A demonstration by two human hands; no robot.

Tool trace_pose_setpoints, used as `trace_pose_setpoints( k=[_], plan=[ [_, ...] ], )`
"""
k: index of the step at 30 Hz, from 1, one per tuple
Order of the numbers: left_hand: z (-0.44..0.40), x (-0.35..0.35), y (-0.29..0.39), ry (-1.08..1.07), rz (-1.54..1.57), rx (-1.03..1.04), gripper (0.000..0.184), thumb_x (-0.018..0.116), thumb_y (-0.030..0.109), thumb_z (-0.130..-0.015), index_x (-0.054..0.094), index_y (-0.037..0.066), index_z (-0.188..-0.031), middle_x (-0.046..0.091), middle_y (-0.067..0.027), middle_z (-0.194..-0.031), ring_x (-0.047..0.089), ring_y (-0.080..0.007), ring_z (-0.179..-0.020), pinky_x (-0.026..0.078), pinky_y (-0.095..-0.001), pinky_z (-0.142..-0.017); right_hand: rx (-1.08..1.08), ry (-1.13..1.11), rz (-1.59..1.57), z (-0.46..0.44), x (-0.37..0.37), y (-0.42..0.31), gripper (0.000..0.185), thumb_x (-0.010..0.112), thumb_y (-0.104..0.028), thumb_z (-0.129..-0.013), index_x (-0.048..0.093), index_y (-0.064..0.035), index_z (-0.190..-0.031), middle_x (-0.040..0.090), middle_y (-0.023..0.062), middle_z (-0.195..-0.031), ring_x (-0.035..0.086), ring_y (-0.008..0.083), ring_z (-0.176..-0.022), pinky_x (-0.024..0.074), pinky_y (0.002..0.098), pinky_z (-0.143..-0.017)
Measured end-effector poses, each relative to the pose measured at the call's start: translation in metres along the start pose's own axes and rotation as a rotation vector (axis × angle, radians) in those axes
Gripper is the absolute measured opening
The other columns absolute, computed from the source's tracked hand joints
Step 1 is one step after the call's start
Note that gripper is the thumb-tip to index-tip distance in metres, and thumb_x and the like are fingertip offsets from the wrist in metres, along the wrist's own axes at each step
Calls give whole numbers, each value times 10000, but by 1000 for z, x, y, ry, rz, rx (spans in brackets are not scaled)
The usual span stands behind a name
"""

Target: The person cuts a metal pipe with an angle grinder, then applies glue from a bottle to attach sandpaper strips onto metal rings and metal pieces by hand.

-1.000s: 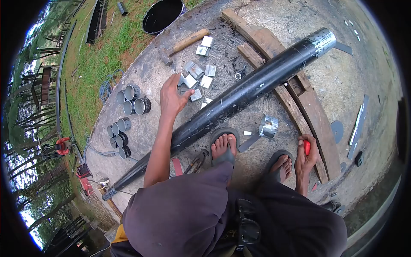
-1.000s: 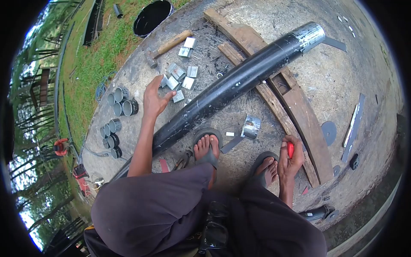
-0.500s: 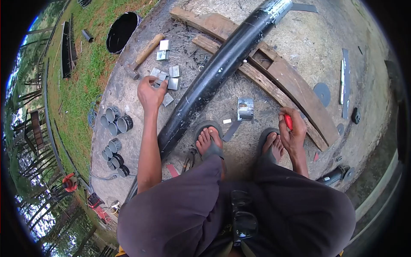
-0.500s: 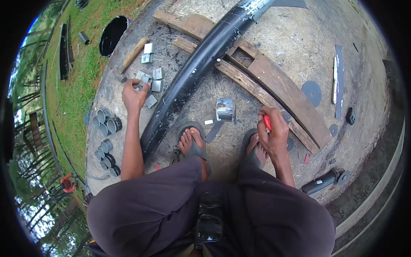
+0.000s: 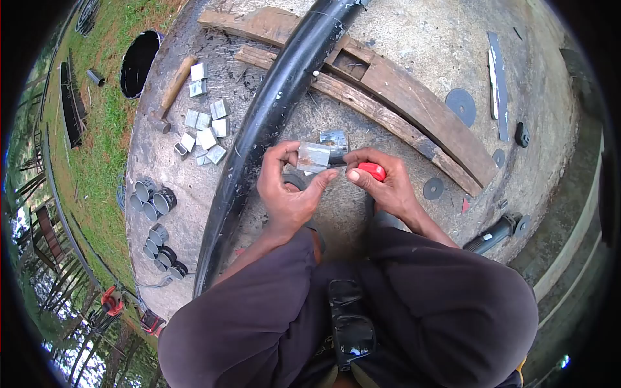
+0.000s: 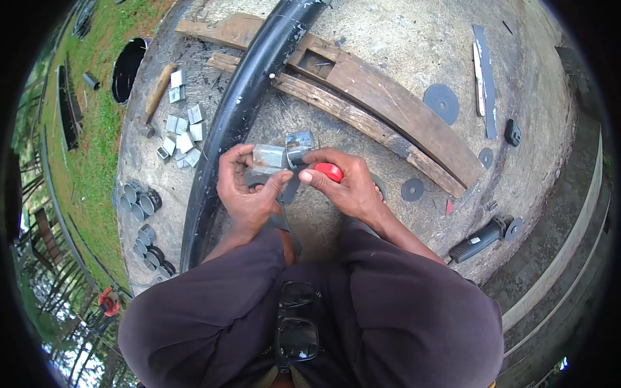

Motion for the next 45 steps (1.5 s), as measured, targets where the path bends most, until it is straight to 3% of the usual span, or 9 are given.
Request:
trace_pose_setpoints(
  k=[6,8,14,17,27,35,38,41,45],
  plan=[
    [33,31,-19,-225,252,-299,600,903,69,-829,542,-11,-1302,648,-115,-1164,622,-156,-1091,510,-314,-922,148,-51,53,-3,3,25,313,816,-247,-925,739,8,-1089,714,129,-831,679,145,-782,537,344,-699],
    [27,19,-23,-259,90,-167,517,871,60,-862,578,-18,-1282,657,-113,-1184,638,-158,-1087,523,-304,-912,139,-47,119,-5,0,26,283,805,-225,-928,738,7,-1076,715,153,-826,698,180,-762,537,366,-687],
    [31,19,-31,-151,289,-513,393,807,25,-913,622,-32,-1255,653,-93,-1155,671,-138,-997,544,-253,-840,-73,-11,318,-13,0,19,283,787,-183,-915,708,-6,-1122,726,246,-924,729,432,-852,551,477,-747],
    [33,21,-37,-125,337,-571,400,799,12,-915,615,-37,-1267,645,-92,-1136,676,-133,-984,546,-251,-827,24,-50,342,-19,-2,5,363,779,-175,-917,645,-16,-1215,728,251,-971,708,479,-910,547,510,-782],
    [-7,28,-44,-125,25,-444,487,778,258,-977,648,-32,-1345,694,-69,-1050,646,-110,-886,503,-263,-747,15,28,376,-19,-5,21,334,762,-184,-939,648,-66,-1230,736,237,-1027,719,458,-942,556,496,-792],
    [-12,32,-73,-207,-6,-251,225,796,187,-916,750,-17,-997,724,-75,-1011,631,-134,-804,494,-287,-717,-2,72,303,-16,-29,24,331,787,-210,-917,664,-83,-1197,742,180,-999,729,385,-938,551,452,-822],
    [3,26,-72,-331,-131,-212,197,774,133,-895,738,-30,-1000,729,-117,-992,665,-200,-830,513,-326,-753,58,41,315,-13,-35,33,324,795,-173,-926,662,-67,-1202,733,87,-1052,691,208,-977,536,368,-885],
    [10,25,-64,-322,-133,-254,233,774,146,-906,732,-28,-1055,727,-128,-980,669,-205,-862,512,-335,-787,26,32,311,-11,-31,25,320,786,-200,-908,661,-93,-1183,737,165,-983,721,375,-928,546,452,-819],
    [9,25,-56,-279,-174,-290,284,773,167,-930,717,-17,-1139,734,-116,-979,660,-178,-894,508,-338,-828,13,-15,384,-13,-28,20,311,781,-199,-908,657,-105,-1178,737,158,-968,709,389,-915,530,475,-833]
  ],
)
Point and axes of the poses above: each hand's wrist, its own z-axis away from the middle knuckle, its own x-axis out of the palm, y = z × x, the point moved 3 cm from there along -z, towards the middle knuckle
